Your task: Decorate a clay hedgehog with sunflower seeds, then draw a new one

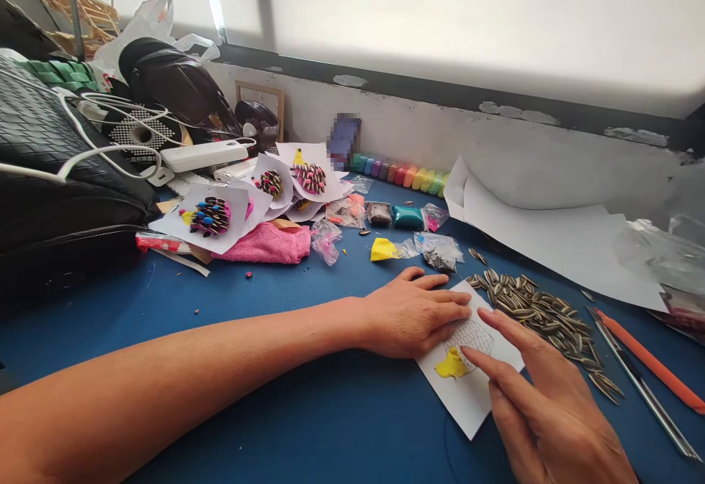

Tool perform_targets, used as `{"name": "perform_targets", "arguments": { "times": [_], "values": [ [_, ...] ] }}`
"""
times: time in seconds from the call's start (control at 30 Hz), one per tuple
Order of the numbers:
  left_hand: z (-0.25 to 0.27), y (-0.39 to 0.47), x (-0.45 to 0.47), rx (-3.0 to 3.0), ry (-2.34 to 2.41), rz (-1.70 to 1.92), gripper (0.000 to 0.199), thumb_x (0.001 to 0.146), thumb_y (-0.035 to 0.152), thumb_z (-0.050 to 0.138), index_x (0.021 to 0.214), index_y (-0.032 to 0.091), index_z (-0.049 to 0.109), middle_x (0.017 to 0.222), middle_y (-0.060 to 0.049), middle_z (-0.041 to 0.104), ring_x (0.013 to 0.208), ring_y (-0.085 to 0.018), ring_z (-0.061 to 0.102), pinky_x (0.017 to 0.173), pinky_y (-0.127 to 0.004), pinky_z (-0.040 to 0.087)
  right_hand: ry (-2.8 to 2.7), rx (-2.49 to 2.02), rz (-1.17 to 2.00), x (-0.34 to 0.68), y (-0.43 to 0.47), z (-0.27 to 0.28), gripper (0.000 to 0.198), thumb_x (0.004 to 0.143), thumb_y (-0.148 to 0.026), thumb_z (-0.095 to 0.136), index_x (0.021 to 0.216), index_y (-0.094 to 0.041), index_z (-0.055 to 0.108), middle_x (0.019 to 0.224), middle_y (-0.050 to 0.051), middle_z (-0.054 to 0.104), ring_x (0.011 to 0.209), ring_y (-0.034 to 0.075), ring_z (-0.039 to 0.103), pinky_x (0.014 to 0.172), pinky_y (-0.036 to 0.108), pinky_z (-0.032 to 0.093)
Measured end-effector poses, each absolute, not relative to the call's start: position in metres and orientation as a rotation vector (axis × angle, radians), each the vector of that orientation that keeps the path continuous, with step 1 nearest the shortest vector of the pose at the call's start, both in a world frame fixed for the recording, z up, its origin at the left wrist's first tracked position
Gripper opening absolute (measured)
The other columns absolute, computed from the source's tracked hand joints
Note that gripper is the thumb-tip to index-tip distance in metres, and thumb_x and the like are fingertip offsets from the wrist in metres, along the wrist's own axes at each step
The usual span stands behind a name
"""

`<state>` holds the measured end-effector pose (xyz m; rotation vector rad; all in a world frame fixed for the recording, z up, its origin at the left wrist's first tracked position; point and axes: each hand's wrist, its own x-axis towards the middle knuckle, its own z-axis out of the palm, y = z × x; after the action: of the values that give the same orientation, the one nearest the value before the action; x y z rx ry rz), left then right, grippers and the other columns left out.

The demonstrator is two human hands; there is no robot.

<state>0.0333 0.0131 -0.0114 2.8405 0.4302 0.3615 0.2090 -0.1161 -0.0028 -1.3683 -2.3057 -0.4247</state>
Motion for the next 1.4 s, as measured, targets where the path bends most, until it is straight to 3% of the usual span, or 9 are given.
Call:
{"name": "perform_targets", "arguments": {
  "times": [0.73,1.03,1.23,1.4],
  "values": [
    [-0.011,0.012,0.035,2.833,0.468,0.326,0.036,0.102,0.031,0.035,0.134,0.023,0.050,0.153,0.000,0.041,0.144,-0.029,0.032,0.113,-0.048,0.026,-2.418,-1.399,-0.437,0.203,-0.117,-0.005,0.033,0.088,-0.017,0.048,0.114,-0.015,0.069,0.147,0.018,0.044,0.132,0.032,0.047,0.098,0.047,0.047],
    [-0.011,0.011,0.034,2.824,0.447,0.359,0.040,0.102,0.029,0.033,0.136,0.017,0.049,0.152,-0.003,0.042,0.141,-0.031,0.034,0.111,-0.054,0.029,-2.341,-1.355,-0.383,0.204,-0.114,-0.006,0.030,0.088,-0.015,0.048,0.107,-0.022,0.071,0.141,0.014,0.048,0.125,0.030,0.052,0.092,0.047,0.051],
    [-0.011,0.011,0.034,2.837,0.437,0.383,0.040,0.103,0.032,0.031,0.136,0.020,0.049,0.151,-0.003,0.044,0.140,-0.031,0.037,0.108,-0.052,0.032,-2.224,-1.463,-0.365,0.216,-0.120,-0.008,0.033,0.091,-0.013,0.045,0.114,-0.023,0.066,0.141,0.010,0.052,0.124,0.026,0.055,0.091,0.042,0.054],
    [-0.011,0.012,0.033,2.840,0.444,0.354,0.040,0.102,0.031,0.031,0.137,0.021,0.048,0.152,-0.003,0.042,0.141,-0.030,0.035,0.110,-0.051,0.030,-2.309,-1.361,-0.454,0.219,-0.116,-0.007,0.035,0.090,-0.012,0.046,0.117,-0.022,0.065,0.140,0.014,0.049,0.122,0.029,0.054,0.089,0.045,0.052]
  ]
}}
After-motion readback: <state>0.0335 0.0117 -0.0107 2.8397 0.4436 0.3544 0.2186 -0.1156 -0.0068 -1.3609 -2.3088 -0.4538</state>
